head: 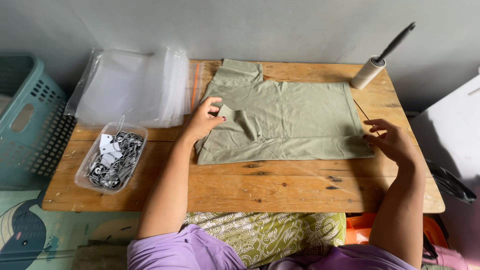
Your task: The person cleans a green shirt using a lint roller and then folds it by hand on a wooden table.
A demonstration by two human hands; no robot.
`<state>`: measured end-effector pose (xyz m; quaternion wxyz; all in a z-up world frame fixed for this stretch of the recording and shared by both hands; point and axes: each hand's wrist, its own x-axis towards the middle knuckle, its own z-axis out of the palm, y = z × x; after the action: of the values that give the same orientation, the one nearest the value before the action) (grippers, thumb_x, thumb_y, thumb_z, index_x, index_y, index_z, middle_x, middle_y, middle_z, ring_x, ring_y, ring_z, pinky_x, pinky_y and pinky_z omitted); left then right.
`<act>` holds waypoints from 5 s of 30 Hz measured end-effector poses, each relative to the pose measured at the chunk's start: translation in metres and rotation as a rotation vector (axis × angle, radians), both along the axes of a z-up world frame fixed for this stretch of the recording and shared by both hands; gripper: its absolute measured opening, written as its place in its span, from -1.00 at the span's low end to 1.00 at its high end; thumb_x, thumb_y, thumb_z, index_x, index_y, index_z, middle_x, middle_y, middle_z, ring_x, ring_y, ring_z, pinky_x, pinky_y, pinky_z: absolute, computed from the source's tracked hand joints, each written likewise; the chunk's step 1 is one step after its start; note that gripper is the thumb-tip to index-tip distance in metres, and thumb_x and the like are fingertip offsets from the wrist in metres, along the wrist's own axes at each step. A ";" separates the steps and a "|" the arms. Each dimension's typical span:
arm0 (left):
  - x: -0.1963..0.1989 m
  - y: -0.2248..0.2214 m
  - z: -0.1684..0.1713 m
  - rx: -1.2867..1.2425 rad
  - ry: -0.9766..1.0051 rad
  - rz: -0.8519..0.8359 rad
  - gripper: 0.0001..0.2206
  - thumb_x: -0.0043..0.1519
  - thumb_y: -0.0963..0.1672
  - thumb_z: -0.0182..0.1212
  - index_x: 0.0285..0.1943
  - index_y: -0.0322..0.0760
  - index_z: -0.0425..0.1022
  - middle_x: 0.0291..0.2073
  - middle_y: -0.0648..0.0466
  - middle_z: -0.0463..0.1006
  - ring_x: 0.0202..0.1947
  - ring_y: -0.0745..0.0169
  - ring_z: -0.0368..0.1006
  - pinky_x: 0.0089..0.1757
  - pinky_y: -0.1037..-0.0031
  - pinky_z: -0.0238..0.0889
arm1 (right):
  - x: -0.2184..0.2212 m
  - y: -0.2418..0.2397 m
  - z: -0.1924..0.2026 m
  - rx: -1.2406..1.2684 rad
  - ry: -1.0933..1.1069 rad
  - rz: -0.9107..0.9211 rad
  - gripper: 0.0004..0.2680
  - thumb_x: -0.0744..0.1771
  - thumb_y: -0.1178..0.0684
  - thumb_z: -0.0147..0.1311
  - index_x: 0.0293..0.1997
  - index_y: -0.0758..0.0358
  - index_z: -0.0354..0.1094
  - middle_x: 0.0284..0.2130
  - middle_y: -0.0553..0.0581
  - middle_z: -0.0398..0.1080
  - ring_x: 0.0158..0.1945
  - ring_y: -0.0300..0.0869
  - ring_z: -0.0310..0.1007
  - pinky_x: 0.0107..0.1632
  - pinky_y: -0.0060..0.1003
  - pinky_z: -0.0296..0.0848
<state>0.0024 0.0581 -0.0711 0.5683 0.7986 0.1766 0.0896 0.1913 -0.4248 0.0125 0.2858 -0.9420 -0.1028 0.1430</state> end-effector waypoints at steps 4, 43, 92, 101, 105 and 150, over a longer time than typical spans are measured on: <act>-0.001 0.004 -0.001 0.026 0.024 0.014 -0.48 0.11 -0.12 0.38 0.30 0.00 0.36 0.07 -0.19 0.51 -0.14 0.17 0.55 -0.12 0.42 0.38 | 0.004 0.036 -0.010 0.167 -0.276 0.070 -0.74 0.37 -0.01 0.18 0.21 0.07 0.45 -0.08 0.09 0.48 -0.19 -0.14 0.48 -0.21 -0.24 0.30; -0.015 0.002 0.016 0.801 0.113 -0.147 -0.84 0.11 -0.16 0.33 -0.17 0.01 0.68 0.16 0.06 0.49 0.27 -0.12 0.33 0.17 0.13 0.29 | -0.090 0.224 -0.048 -0.034 -0.686 0.833 -0.83 0.27 0.02 0.25 -0.07 -0.03 0.48 -0.21 0.09 0.45 -0.14 0.05 0.59 -0.12 -0.03 0.56; -0.023 -0.111 0.082 0.960 0.630 -0.473 0.08 0.00 0.35 0.21 0.64 0.10 -0.24 0.60 -0.12 -0.31 0.58 -0.24 -0.48 0.37 -0.26 -0.53 | -0.023 0.023 -0.038 -0.421 -0.393 0.307 -0.54 0.39 -0.44 -0.27 0.51 -0.40 0.00 0.45 0.14 0.10 0.43 0.16 0.18 0.46 0.34 -0.12; 0.020 -0.063 0.122 0.843 0.583 -0.262 -0.30 0.20 0.22 0.02 0.40 -0.22 0.33 0.30 -0.17 0.41 0.39 -0.16 0.22 0.31 -0.18 -0.21 | 0.108 0.080 -0.062 -0.287 -0.456 0.265 -0.64 0.37 -0.24 0.03 0.35 -0.19 0.32 0.25 0.14 0.39 0.23 0.15 0.45 0.27 0.19 0.35; 0.126 0.041 0.034 0.869 0.450 0.085 -0.43 0.29 0.08 0.00 0.40 -0.29 0.34 0.17 -0.15 0.49 0.24 -0.07 0.40 0.10 0.05 0.34 | 0.158 0.108 -0.097 -0.344 -0.638 0.388 -0.69 0.40 -0.11 -0.02 0.32 -0.14 0.36 0.21 0.07 0.43 0.27 0.09 0.43 0.23 0.00 0.44; -0.021 0.030 0.034 -0.314 -0.370 -0.436 -0.45 0.06 -0.30 0.00 0.32 -0.28 0.45 -0.32 -0.07 0.67 0.02 0.16 0.51 0.22 0.23 0.19 | 0.096 0.034 -0.094 -0.049 -0.690 0.152 -0.78 0.28 0.19 0.04 -0.21 -0.17 0.59 0.03 -0.03 0.50 0.10 0.08 0.40 0.03 0.02 0.39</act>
<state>-0.0182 0.0879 -0.0370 0.7129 0.6903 -0.0931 0.0813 0.2877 -0.3912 -0.0816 0.1999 -0.9311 -0.2595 -0.1604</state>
